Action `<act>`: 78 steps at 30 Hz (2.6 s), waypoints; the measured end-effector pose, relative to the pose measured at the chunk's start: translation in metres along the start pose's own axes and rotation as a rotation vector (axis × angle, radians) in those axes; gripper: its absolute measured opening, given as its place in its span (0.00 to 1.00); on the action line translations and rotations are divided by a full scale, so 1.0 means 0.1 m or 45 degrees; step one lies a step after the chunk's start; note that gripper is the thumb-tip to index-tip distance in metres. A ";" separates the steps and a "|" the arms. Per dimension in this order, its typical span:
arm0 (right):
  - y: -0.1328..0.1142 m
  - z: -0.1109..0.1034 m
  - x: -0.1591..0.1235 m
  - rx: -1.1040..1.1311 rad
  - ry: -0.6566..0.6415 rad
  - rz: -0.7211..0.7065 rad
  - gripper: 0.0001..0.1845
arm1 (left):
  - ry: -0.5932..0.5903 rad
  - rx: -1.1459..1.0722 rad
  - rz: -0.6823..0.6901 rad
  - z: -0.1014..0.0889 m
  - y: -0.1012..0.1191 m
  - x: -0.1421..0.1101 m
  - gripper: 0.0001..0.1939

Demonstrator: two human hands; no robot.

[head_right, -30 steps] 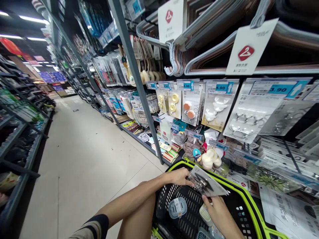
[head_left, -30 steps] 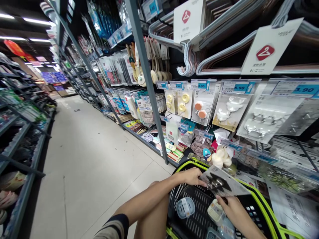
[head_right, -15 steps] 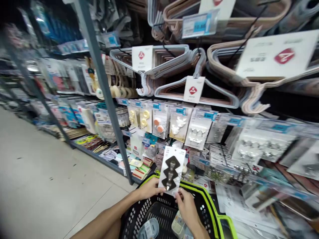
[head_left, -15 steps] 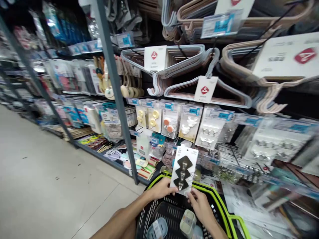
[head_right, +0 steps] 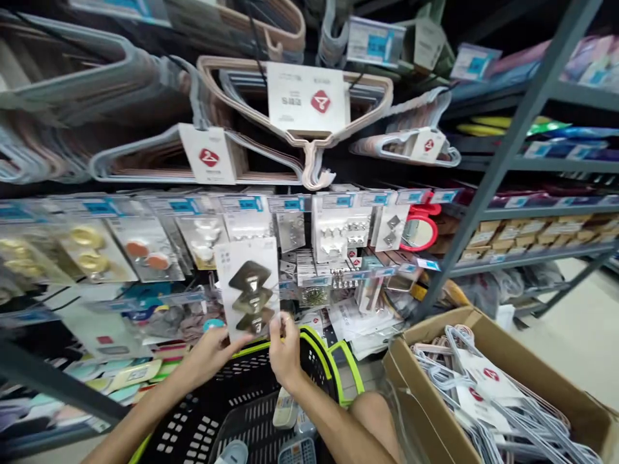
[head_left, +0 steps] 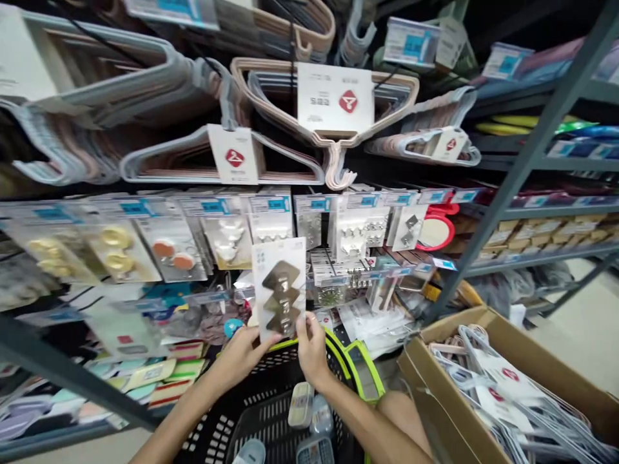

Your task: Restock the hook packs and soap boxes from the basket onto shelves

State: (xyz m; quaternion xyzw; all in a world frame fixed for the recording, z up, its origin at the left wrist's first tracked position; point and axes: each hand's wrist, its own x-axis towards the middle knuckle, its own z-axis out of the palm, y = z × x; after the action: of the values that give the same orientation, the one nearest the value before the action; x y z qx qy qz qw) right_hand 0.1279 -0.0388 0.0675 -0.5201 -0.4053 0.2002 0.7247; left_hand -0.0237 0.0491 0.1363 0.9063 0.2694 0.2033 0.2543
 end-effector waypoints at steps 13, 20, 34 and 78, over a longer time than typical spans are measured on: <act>-0.07 -1.38 0.80 0.188 1.088 0.167 0.36 | -0.159 -0.322 0.304 1.27 1.54 1.65 0.28; -0.13 -1.91 1.01 0.534 1.225 -0.118 0.29 | -0.263 -0.604 0.235 1.71 1.82 2.13 0.31; -0.16 -2.44 1.42 0.531 1.317 -0.187 0.23 | -0.263 -0.655 0.171 2.01 2.20 2.40 0.35; 0.12 -2.63 1.43 -0.330 0.799 -0.043 0.31 | -0.049 -0.454 -0.285 2.17 2.15 2.81 0.13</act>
State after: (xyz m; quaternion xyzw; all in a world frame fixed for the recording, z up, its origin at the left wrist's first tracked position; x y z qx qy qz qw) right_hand 0.4235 -0.0880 0.0760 -0.6374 -0.1929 -0.0349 0.7452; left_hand 0.3857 -0.0174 0.1527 0.8151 0.3234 0.2007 0.4367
